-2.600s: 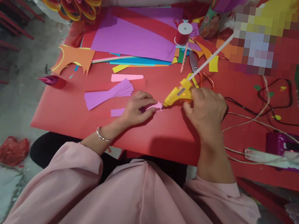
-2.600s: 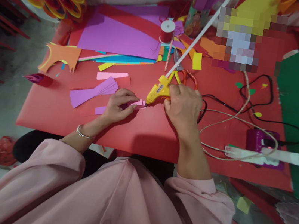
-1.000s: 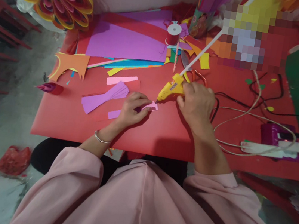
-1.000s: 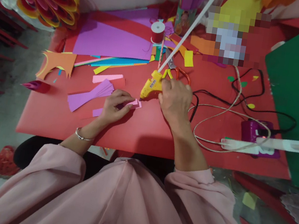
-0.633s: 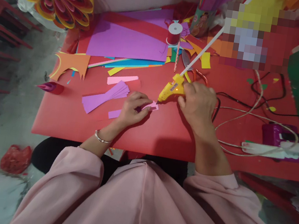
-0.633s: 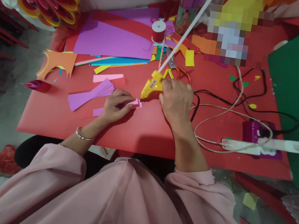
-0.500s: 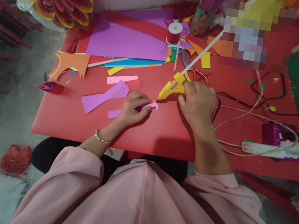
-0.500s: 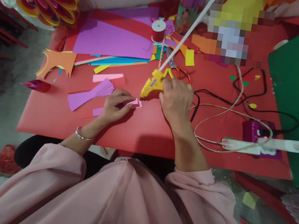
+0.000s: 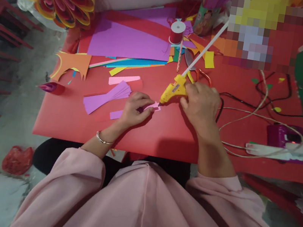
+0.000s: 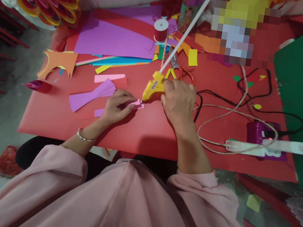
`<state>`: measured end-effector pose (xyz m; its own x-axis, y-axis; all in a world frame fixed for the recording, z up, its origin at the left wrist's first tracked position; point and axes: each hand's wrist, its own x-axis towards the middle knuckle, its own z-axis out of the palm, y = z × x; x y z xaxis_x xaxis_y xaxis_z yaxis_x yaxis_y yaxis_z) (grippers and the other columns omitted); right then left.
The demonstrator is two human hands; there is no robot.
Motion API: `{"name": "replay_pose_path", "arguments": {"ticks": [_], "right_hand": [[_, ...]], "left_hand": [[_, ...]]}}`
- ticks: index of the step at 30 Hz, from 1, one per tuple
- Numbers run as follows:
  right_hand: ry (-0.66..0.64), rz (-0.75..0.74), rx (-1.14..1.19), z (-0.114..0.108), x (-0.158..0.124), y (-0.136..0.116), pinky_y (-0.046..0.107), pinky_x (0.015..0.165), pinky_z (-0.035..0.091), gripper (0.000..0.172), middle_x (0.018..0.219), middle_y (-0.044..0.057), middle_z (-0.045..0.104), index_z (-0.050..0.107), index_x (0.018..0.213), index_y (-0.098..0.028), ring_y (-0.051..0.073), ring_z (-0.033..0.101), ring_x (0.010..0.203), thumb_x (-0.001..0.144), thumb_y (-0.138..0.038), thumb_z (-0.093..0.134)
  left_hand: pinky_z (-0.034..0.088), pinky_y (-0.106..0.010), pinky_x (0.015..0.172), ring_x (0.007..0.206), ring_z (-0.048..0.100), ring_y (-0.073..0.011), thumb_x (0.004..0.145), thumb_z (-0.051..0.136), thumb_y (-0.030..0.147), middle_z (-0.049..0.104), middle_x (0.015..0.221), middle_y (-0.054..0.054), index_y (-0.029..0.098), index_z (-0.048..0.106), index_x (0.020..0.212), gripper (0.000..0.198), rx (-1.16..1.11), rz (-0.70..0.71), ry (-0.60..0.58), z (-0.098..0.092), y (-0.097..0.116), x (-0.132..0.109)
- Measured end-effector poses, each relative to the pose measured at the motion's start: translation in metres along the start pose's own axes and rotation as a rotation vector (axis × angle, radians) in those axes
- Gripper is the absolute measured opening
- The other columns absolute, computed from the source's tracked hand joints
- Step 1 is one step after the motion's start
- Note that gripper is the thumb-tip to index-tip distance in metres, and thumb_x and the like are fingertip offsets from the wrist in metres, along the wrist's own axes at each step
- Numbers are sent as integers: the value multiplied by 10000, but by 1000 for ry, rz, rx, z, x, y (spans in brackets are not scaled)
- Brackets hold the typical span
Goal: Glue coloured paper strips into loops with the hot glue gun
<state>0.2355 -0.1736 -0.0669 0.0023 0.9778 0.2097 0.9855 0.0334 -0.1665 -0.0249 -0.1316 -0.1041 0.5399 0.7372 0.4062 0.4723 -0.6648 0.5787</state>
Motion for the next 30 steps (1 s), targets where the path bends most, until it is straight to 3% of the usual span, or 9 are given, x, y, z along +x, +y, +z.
{"name": "replay_pose_path", "arguments": {"ticks": [9,18,30], "right_hand": [[-55,-22,-49,-10,-1,3,423,856,414,334,1130,147,748,677,1317,-168,313,659,1063,1033,-265,529],[-89,3,-3,-7,0,3,470,915,429,346,1157,140,723,667,1332,-187,349,638,1153,1061,-316,492],[-29,14,-21,-1,-1,4,470,930,443,383,1187,144,737,647,1371,-190,330,652,1137,1060,-307,455]], "left_hand": [[557,-411,881,926,698,-216,1025,614,476,772,985,-88,207,811,1029,334,-34,20,32,1,0,0],[557,-409,882,928,695,-214,1023,617,464,768,990,-86,208,813,1041,323,-27,22,26,1,-1,0],[557,-427,898,942,691,-223,1026,618,457,765,1007,-89,214,804,1050,306,-31,16,14,1,-2,-1]]}}
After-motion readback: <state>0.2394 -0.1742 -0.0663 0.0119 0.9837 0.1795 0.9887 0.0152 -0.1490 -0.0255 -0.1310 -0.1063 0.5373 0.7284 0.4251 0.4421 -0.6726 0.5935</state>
